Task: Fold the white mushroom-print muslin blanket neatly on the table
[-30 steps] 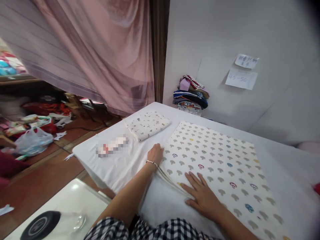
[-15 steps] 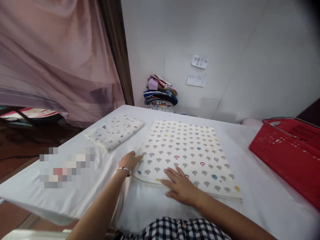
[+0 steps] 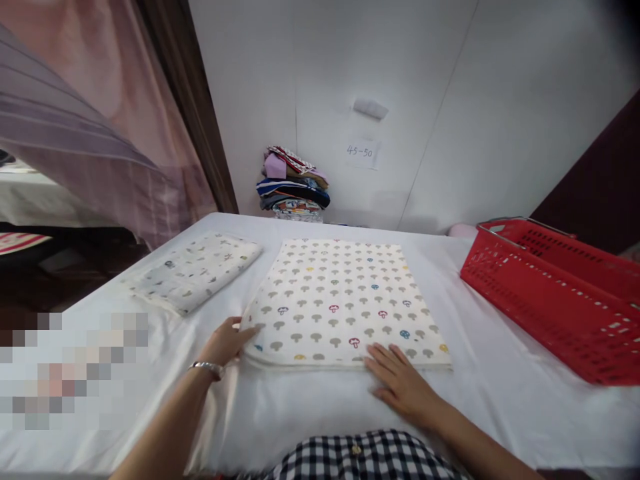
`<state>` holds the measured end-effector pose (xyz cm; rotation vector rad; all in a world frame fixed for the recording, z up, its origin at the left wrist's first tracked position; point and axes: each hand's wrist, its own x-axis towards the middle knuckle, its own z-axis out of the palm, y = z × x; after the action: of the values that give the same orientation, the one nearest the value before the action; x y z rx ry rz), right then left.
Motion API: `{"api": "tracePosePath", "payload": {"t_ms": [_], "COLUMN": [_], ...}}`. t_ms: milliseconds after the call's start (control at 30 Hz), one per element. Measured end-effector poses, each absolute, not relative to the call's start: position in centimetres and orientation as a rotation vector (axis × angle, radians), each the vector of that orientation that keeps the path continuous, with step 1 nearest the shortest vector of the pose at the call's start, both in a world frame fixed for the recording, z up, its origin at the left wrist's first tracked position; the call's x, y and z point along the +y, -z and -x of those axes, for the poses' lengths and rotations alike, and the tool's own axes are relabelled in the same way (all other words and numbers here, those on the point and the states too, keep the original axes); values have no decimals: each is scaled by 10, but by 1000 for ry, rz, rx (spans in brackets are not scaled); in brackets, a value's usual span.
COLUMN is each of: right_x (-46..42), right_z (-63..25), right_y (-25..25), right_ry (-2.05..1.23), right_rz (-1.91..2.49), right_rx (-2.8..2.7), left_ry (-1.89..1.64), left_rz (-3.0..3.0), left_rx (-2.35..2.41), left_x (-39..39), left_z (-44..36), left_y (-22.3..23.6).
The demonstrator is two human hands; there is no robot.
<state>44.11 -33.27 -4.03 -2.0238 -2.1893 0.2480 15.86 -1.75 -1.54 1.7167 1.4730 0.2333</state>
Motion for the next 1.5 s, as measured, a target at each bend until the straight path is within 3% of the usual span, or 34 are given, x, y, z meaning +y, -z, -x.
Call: {"api": "tracePosePath", "payload": {"t_ms": [233, 533, 1033, 1200, 1333, 1500], "right_x": [-389, -403, -413, -415, -409, -377], "right_z": [-484, -495, -506, -510, -506, -483], "right_y": [56, 75, 72, 73, 64, 51], "right_ry": [-48, 251, 120, 98, 249, 308], "right_rz": [2374, 2404, 2398, 2420, 2343, 2068], "right_rx": [-1885, -1802, -1664, -1662, -1680, -1793], "left_ry": [-331, -398, -496, -459, -440, -665], "left_rz": [-1687, -1341, -1143, -1410, -1984, -2446], "left_rx": [1518, 1382, 1362, 1393, 1552, 1426], "left_x": [-27, -42, -44, -46, -58, -78], "left_z": [-157, -147, -140, -139, -143, -151], "left_y": [11, 2, 9, 11, 12, 10]}}
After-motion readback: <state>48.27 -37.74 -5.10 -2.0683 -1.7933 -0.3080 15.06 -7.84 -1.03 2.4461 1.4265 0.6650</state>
